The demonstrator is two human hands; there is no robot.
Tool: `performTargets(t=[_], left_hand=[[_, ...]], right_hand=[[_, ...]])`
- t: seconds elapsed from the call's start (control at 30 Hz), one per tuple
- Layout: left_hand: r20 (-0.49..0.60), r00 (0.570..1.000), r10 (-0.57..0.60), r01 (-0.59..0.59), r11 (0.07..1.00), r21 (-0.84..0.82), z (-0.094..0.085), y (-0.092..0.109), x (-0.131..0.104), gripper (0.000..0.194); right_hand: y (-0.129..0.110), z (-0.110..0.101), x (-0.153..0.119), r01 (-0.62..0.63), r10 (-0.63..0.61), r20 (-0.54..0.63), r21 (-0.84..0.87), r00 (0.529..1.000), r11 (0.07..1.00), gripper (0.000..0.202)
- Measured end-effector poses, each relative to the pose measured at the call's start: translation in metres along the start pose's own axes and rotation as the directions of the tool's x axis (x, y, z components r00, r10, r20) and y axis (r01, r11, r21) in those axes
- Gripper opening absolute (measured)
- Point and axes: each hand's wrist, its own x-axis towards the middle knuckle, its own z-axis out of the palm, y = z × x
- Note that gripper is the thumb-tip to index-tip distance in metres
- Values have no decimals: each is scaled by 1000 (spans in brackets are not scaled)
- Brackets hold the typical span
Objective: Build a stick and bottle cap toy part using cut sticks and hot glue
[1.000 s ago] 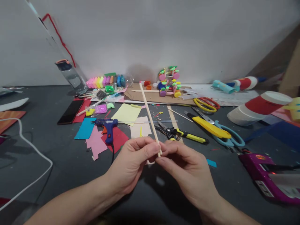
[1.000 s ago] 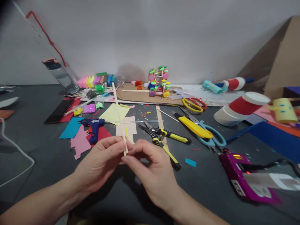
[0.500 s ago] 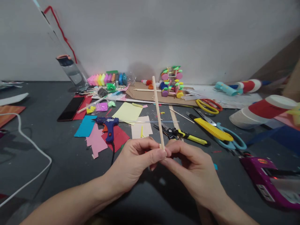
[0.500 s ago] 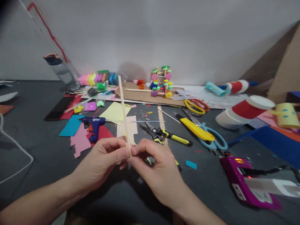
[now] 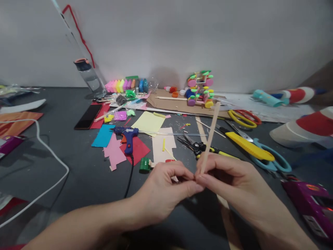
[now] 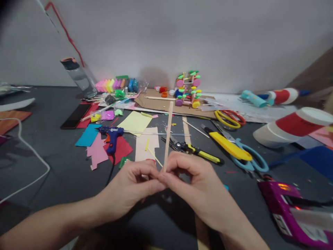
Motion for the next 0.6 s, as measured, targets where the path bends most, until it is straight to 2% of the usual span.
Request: performTargets(t=[0.1,0.23,0.37,0.5,0.6], left_hand=[[20,998,-53,55,989,-138,4,-7,-7,17],[20,998,-59,61,983,-176,4,-14,-15,14],[40,976,-216,219,947,-234,0,-21,-23,18],[62,956,-286,292,944,-155,-9,-25,-34,22],[-33,969,-246,243,968,-56,-24,-24,-45,20]], right_hand=[[-1,1,-2,9,-8,30,-28,1000,1000,31],[3,7,-3,-26,26,73,-12,997,1000,31],[5,13,-1,-114,97,169,91,981,989,32],[8,20,-2,-235,186,262,173,947,956,32],[10,25,-3,-281,233,218,225,948,933,33]])
